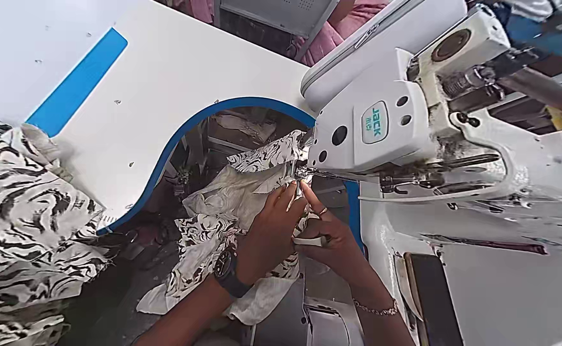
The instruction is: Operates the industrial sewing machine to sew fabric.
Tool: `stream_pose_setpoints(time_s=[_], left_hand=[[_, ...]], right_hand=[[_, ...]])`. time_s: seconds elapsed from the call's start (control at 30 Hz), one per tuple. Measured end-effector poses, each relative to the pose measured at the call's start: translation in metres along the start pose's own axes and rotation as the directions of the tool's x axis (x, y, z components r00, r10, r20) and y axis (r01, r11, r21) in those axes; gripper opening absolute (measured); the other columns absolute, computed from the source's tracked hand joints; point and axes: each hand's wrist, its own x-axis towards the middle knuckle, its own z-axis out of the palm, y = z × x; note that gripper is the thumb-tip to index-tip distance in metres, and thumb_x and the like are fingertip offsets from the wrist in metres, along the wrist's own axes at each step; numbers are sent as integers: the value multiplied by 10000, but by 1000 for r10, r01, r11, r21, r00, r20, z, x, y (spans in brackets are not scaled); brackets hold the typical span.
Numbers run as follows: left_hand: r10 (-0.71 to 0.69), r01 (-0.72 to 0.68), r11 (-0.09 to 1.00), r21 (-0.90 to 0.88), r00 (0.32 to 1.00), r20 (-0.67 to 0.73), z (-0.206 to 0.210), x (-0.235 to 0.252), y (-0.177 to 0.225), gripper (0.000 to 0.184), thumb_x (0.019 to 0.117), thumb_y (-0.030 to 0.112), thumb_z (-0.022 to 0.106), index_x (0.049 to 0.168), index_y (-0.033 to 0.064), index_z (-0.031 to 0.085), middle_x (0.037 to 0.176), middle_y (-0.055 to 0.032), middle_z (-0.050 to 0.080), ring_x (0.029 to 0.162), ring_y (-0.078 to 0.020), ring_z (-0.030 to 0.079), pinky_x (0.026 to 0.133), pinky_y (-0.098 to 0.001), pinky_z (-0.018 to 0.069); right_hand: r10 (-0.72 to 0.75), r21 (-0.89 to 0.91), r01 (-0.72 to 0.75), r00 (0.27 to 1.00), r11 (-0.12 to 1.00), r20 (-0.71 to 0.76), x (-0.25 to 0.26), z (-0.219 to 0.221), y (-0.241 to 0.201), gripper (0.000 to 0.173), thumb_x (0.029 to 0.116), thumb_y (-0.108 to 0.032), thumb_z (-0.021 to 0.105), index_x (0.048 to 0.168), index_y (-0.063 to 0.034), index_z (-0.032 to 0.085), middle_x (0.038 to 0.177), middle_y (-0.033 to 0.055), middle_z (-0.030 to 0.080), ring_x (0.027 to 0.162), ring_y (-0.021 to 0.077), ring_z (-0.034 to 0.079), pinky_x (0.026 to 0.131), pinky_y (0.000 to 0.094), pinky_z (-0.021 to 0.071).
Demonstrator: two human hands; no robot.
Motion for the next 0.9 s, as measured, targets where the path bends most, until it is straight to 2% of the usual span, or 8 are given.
stream_pose_setpoints(time_s=[0.13,0.27,0.4,0.53,0.6,0.67,0.8,0.9], left_hand=[[1,-1,1000,2,1000,-4,-1,-1,0,584,645,-65,782,1212,-8,657,1443,-271,553,1303,-459,561,999,-473,536],[-34,31,996,-79,999,-37,3,2,-3,457,774,-37,721,1224,-38,641,1433,-281,553,1299,-449,565,1022,-478,522],[-59,48,995,-86,989,-133,9,10,-8,296,848,-50,626,1143,-40,649,1351,-294,597,1223,-436,616,979,-476,543],[-224,217,963,-160,974,-31,-15,-5,5,355,1023,201,536,1245,-62,625,982,-156,686,928,-282,664,862,-445,541],[-312,399,885,-241,891,331,-44,-23,19,487,1046,339,535,1376,-18,528,868,-103,656,764,-224,635,747,-430,534],[-315,452,869,-199,818,481,-58,-41,35,404,1053,245,535,1362,-15,555,900,-178,684,792,-304,669,769,-500,538],[-292,338,922,-191,928,232,-47,-59,47,309,1039,148,476,1207,6,693,747,-115,669,637,-223,625,630,-420,507],[-252,304,919,-250,943,219,-42,-67,47,337,1052,187,490,1261,-2,675,794,-117,697,669,-204,647,666,-408,533]], right_hand=[[7,15,-7,1000,1000,-4,1,3,-4,146,792,-179,829,790,-96,708,1632,141,374,1355,-2,494,1040,174,473],[38,-26,-41,996,999,-86,4,10,-9,138,814,-168,795,837,-52,725,1505,116,526,994,-108,619,826,93,528],[-38,-333,-73,949,940,-314,6,29,-16,164,873,-216,713,913,-70,776,1386,198,621,1158,81,650,931,215,535],[57,-688,-332,919,645,-389,-44,36,-70,279,886,-192,672,1034,23,771,803,164,731,686,325,700,628,538,545],[88,-709,-376,909,596,-408,-78,36,-75,274,866,-181,658,1002,24,780,712,138,711,583,288,664,552,491,521],[129,-678,-386,908,625,-398,-104,23,-61,247,858,-208,649,906,2,769,680,107,682,572,242,636,542,455,498],[79,-742,-309,941,595,-329,-109,-2,-59,305,876,-303,619,862,-31,755,659,77,667,579,230,649,536,451,503],[-24,-839,-162,979,519,-204,-95,14,-85,267,882,-233,646,811,12,723,622,117,638,552,296,653,498,484,510]])
